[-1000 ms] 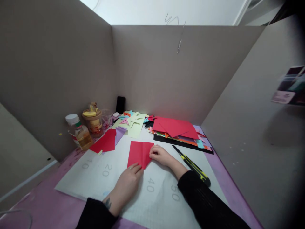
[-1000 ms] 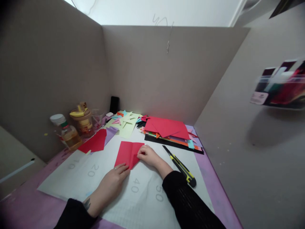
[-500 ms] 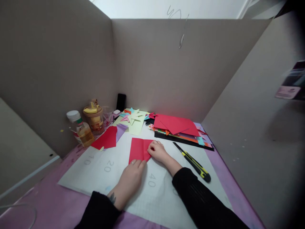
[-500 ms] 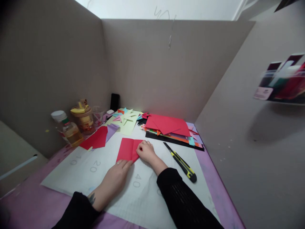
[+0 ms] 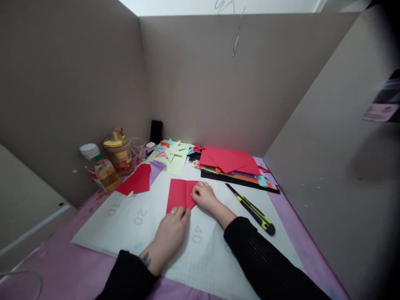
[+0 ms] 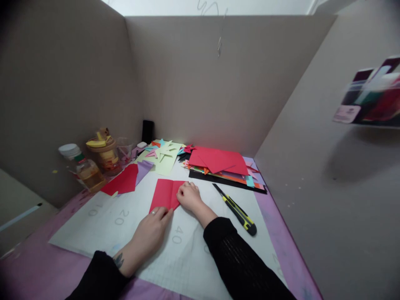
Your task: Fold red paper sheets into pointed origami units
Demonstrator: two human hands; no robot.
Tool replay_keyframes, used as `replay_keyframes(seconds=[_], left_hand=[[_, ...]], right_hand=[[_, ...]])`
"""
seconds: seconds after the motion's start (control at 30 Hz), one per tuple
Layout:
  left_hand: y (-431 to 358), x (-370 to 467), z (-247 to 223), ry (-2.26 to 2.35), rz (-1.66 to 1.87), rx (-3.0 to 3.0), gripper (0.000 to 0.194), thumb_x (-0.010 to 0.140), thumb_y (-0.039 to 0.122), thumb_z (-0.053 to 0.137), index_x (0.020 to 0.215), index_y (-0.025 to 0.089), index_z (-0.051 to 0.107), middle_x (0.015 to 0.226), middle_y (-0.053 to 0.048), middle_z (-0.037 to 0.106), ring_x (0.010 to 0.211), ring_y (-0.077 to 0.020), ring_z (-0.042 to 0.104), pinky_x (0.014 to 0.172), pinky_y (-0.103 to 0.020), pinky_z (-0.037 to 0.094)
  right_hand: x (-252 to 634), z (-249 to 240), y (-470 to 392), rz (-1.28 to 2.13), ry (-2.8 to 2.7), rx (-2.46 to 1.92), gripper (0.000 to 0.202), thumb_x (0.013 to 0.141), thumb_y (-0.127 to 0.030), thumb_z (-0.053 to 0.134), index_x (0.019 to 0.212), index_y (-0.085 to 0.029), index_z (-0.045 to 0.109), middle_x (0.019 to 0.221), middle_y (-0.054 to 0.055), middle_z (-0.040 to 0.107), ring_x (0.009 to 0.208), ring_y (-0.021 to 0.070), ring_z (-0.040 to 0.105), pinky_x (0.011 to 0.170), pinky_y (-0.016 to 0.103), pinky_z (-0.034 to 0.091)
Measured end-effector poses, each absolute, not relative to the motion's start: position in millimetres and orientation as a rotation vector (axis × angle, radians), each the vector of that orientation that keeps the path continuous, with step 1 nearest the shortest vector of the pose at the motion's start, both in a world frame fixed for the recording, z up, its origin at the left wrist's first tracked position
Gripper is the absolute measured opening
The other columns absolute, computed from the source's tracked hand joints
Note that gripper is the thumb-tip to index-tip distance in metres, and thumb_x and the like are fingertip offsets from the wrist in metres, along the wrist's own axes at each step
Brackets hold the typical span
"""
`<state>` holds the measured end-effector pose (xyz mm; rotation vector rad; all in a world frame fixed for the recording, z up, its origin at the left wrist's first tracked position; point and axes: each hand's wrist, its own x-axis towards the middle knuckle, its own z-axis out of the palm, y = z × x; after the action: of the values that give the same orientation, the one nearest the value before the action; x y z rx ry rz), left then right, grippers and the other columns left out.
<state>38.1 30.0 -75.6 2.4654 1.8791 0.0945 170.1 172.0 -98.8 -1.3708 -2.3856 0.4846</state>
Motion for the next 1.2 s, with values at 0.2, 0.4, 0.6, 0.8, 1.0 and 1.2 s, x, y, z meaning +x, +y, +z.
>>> replay_keyframes(seconds=[0.2,0.4,0.6,0.8,1.0,1.2], left_hand=[[29.5,39.2,-73.3,1.878,0.075,2.478,0.043,0.084,0.002,0.041,0.124,0.012,0.054,0.103,-0.012,0.058,0.093,-0.0261,0.054,0.076,-0.037,0.050],[28.1,40.2,-72.6,1.877,0.058,2.489,0.038,0.083,0.001,0.041,0.116,0.010,0.058,0.102,-0.012,0.059,0.093,-0.0264,0.054,0.077,-0.038,0.050],[26.7,42.5,-70.7,1.855,0.007,2.478,0.033,0.081,-0.001,0.039,0.102,0.010,0.063,0.102,-0.012,0.061,0.092,-0.0258,0.056,0.078,-0.038,0.050],[30.2,40.4,-70.5,1.800,0.001,2.538,0.041,0.080,-0.001,0.037,0.112,0.008,0.059,0.137,-0.013,0.049,0.105,-0.0276,0.053,0.085,-0.039,0.049],[33.3,40.4,-67.5,1.744,-0.051,2.553,0.035,0.083,0.002,0.038,0.109,0.008,0.059,0.135,-0.014,0.052,0.103,-0.0283,0.054,0.084,-0.041,0.047],[35.0,42.8,-62.1,1.740,-0.043,2.554,0.032,0.084,0.003,0.039,0.109,0.009,0.058,0.126,-0.016,0.057,0.099,-0.0271,0.055,0.084,-0.042,0.045]], right_hand=[[169.4,-100.7,172.2,0.464,-2.385,-1.386,0.015,0.082,-0.023,0.053,0.072,-0.020,0.064,0.091,0.004,0.061,0.091,0.0195,0.048,0.076,0.030,0.030],[168.7,-102.5,172.9,0.453,-2.388,-1.397,0.014,0.081,-0.023,0.053,0.072,-0.020,0.063,0.090,0.004,0.061,0.090,0.0196,0.048,0.076,0.030,0.029],[168.4,-102.5,173.2,0.447,-2.390,-1.413,0.014,0.081,-0.023,0.053,0.072,-0.020,0.064,0.090,0.004,0.061,0.091,0.0196,0.048,0.075,0.030,0.029],[168.4,-101.7,172.8,0.433,-2.400,-1.406,0.014,0.081,-0.023,0.053,0.073,-0.020,0.064,0.091,0.004,0.061,0.090,0.0197,0.048,0.076,0.030,0.030],[168.5,-103.5,173.5,0.429,-2.397,-1.399,0.014,0.081,-0.023,0.054,0.073,-0.020,0.064,0.090,0.004,0.061,0.090,0.0203,0.047,0.076,0.031,0.031],[167.8,-105.3,174.6,0.432,-2.382,-1.371,0.014,0.080,-0.021,0.054,0.071,-0.019,0.064,0.087,0.004,0.060,0.088,0.0202,0.047,0.076,0.031,0.032]])
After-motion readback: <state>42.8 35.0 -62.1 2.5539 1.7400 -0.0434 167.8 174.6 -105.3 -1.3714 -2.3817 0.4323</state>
